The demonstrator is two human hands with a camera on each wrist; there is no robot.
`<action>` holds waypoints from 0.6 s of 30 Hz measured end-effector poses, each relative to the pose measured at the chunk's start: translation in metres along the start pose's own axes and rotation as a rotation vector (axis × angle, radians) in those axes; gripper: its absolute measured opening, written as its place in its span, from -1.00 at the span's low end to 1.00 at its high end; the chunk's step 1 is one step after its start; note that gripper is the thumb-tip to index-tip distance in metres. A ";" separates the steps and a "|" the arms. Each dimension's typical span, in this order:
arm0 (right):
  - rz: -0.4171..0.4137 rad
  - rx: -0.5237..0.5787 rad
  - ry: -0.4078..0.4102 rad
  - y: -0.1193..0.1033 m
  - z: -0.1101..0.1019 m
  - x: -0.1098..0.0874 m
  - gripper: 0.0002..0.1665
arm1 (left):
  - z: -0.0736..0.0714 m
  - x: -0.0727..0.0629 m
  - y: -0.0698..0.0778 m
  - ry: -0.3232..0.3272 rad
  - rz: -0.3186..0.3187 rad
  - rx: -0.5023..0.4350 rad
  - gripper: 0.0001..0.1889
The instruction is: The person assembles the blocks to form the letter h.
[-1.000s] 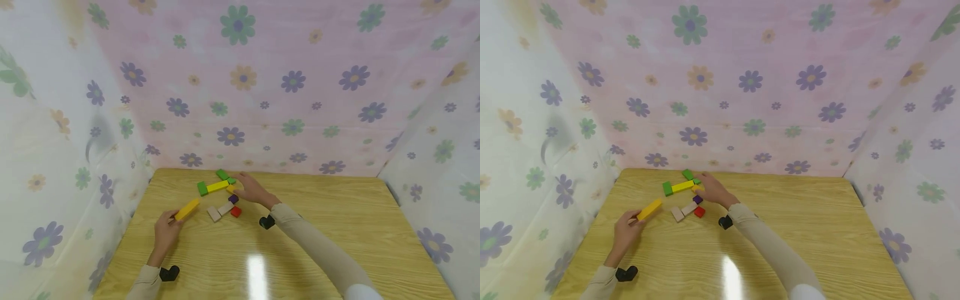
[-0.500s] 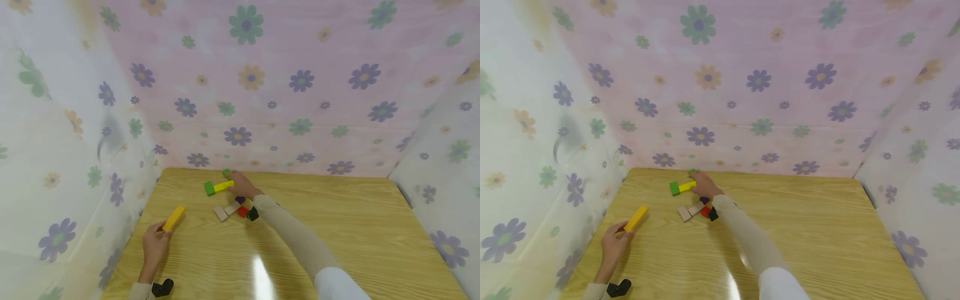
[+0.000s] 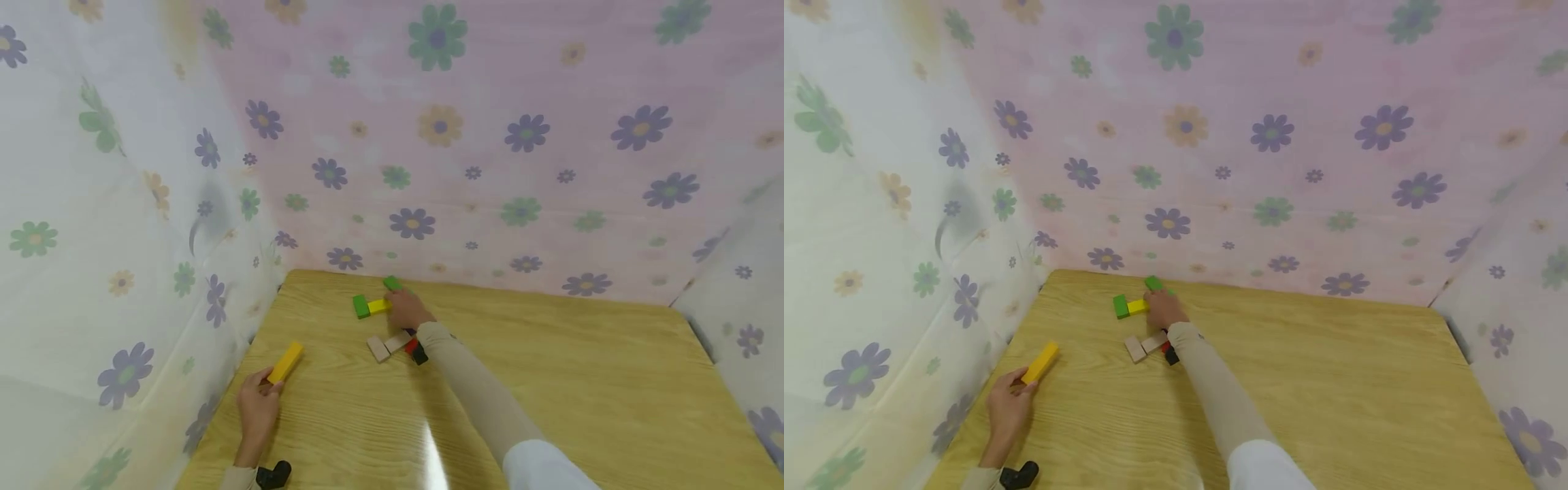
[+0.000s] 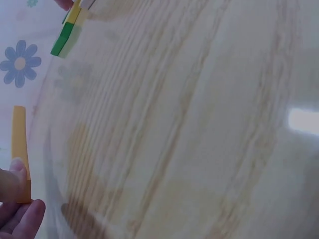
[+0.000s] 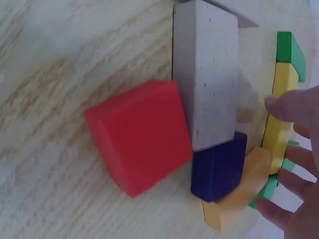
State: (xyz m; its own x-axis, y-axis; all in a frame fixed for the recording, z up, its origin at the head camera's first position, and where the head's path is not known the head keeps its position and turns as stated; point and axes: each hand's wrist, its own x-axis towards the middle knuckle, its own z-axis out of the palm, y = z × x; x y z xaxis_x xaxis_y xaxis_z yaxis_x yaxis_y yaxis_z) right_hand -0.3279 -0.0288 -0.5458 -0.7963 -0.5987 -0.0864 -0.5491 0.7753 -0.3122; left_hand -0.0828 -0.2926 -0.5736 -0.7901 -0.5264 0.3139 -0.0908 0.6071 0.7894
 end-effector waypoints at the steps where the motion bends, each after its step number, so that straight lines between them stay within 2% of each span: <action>1: -0.001 -0.029 0.002 0.001 0.002 -0.001 -0.49 | 0.001 -0.001 -0.001 0.000 -0.002 0.007 -0.66; 6: -0.034 -0.112 0.071 -0.001 0.009 -0.007 -0.58 | 0.002 -0.003 -0.004 0.010 -0.027 0.054 -0.65; 11: -0.012 -0.169 0.129 0.001 0.016 -0.009 -0.64 | 0.004 -0.004 -0.003 -0.003 -0.018 0.088 -0.64; 18: -0.041 -0.030 0.204 0.010 0.019 -0.013 -0.73 | 0.006 -0.006 -0.002 -0.035 -0.020 0.133 -0.64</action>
State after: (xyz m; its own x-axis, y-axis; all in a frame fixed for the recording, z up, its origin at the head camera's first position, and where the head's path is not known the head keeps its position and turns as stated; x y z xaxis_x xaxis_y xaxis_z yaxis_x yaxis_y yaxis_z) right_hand -0.3185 -0.0174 -0.5658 -0.8064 -0.5790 0.1202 -0.5869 0.7587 -0.2826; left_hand -0.0815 -0.2877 -0.5803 -0.8080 -0.5193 0.2781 -0.1845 0.6714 0.7178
